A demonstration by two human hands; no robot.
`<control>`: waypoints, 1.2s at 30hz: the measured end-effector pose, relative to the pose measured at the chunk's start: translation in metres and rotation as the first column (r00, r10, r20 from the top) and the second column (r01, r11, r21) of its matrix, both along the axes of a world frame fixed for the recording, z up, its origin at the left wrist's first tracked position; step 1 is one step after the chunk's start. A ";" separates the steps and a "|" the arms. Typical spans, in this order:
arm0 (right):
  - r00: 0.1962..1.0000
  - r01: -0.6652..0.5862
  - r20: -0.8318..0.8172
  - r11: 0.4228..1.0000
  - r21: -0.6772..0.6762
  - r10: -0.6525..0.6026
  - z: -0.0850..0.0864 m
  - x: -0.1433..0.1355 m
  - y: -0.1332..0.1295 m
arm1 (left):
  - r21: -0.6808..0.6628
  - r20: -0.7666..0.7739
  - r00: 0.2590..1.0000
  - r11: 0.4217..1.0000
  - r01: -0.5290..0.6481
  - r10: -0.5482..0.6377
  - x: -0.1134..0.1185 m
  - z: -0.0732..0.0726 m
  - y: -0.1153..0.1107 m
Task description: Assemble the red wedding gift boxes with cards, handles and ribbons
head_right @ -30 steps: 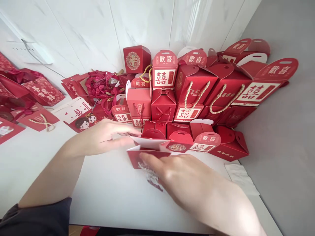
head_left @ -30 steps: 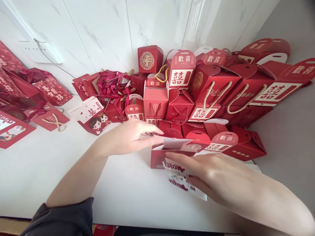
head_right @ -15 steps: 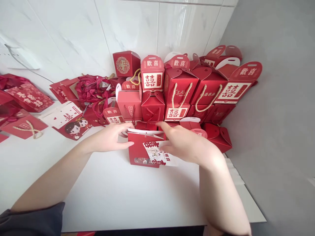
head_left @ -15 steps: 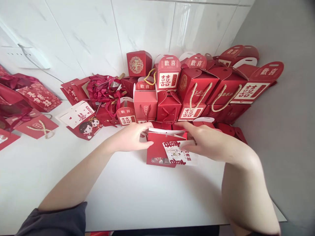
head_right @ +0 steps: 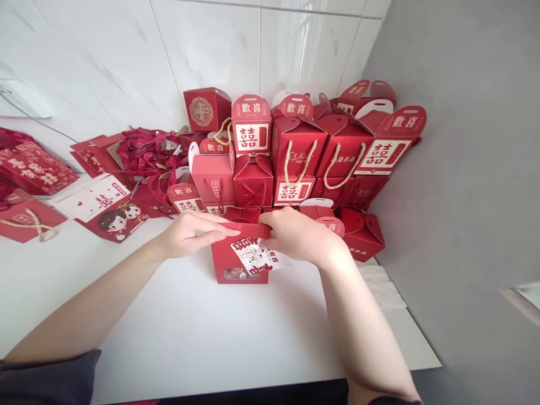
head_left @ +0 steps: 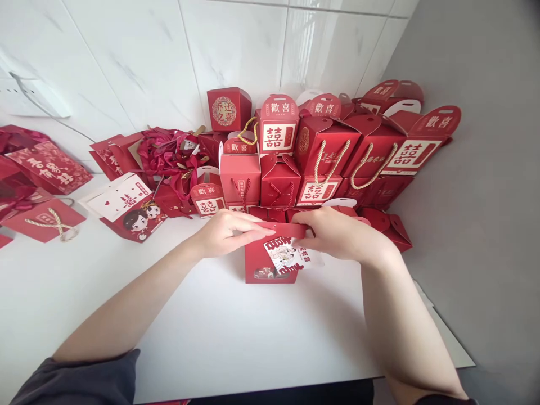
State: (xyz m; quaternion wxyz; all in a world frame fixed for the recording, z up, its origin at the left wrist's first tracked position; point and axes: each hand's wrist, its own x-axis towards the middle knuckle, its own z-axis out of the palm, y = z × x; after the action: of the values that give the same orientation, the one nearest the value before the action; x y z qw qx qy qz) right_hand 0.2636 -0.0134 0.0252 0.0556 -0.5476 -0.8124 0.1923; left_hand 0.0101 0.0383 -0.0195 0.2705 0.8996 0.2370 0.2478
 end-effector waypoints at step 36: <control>0.827 -0.091 -0.493 0.930 0.356 0.270 -0.015 -0.032 0.004 | -0.172 -0.310 0.938 0.961 -0.214 0.154 0.005 0.015 -0.022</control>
State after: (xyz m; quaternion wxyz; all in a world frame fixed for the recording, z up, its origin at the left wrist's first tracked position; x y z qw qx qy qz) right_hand 0.2314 -0.0092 0.0105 0.3477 -0.3759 -0.8333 0.2083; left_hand 0.0156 0.0158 -0.0049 0.2982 0.8677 0.3821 0.1102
